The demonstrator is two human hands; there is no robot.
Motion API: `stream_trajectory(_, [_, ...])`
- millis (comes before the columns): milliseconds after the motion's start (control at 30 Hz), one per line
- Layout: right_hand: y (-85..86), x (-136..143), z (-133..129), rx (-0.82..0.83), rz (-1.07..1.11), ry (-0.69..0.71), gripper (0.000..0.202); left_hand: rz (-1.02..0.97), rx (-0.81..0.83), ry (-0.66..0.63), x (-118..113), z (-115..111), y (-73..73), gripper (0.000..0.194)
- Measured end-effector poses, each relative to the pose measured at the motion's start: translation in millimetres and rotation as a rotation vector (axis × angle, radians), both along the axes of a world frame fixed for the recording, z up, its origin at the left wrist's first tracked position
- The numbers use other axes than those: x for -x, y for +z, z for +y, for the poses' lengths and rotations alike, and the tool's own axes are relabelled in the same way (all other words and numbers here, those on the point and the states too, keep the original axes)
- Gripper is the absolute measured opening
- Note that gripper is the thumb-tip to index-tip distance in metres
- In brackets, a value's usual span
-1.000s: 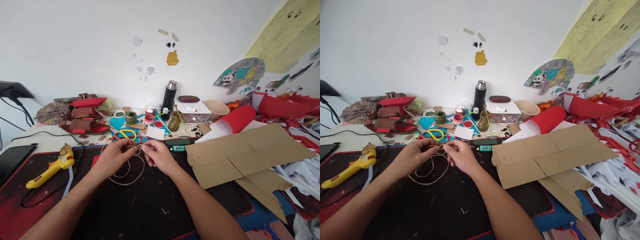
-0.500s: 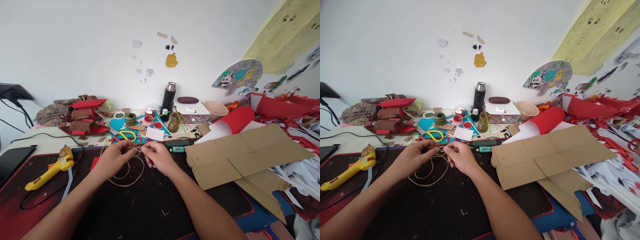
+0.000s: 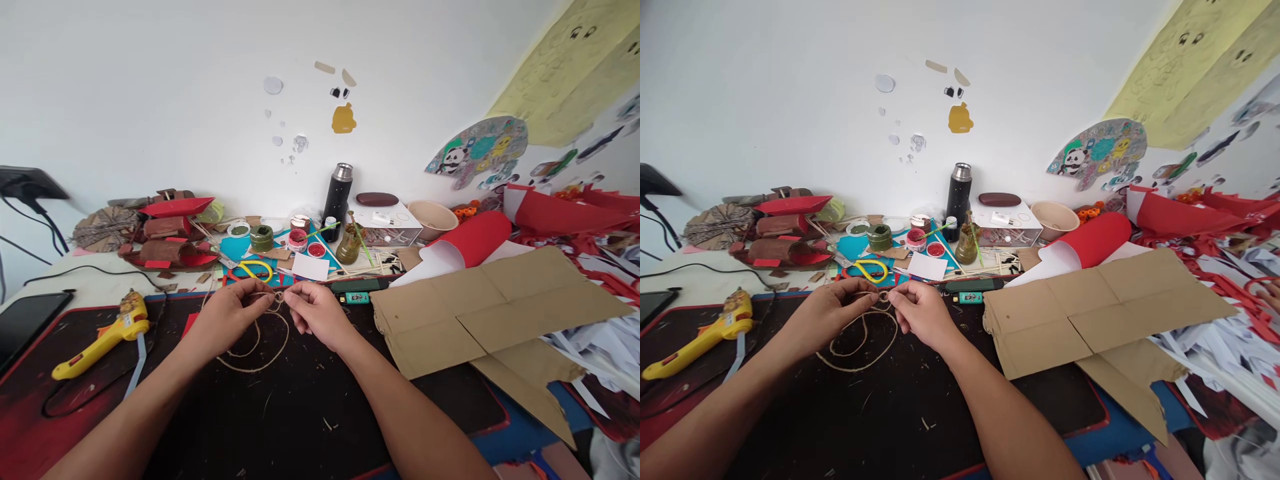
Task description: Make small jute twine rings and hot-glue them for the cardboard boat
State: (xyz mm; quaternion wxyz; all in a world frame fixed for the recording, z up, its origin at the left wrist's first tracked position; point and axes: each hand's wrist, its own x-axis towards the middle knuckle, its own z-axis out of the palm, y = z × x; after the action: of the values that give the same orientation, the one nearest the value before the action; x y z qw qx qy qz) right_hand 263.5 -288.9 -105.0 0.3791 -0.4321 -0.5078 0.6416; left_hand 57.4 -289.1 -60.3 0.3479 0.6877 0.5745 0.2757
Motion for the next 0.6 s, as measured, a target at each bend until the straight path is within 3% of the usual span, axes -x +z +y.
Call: stream_trajectory(600, [2.7, -1.3, -1.1, 0.001, 0.006, 0.007, 0.031, -0.007, -0.001, -0.008, -1.5, -1.3, 0.3, 0.043])
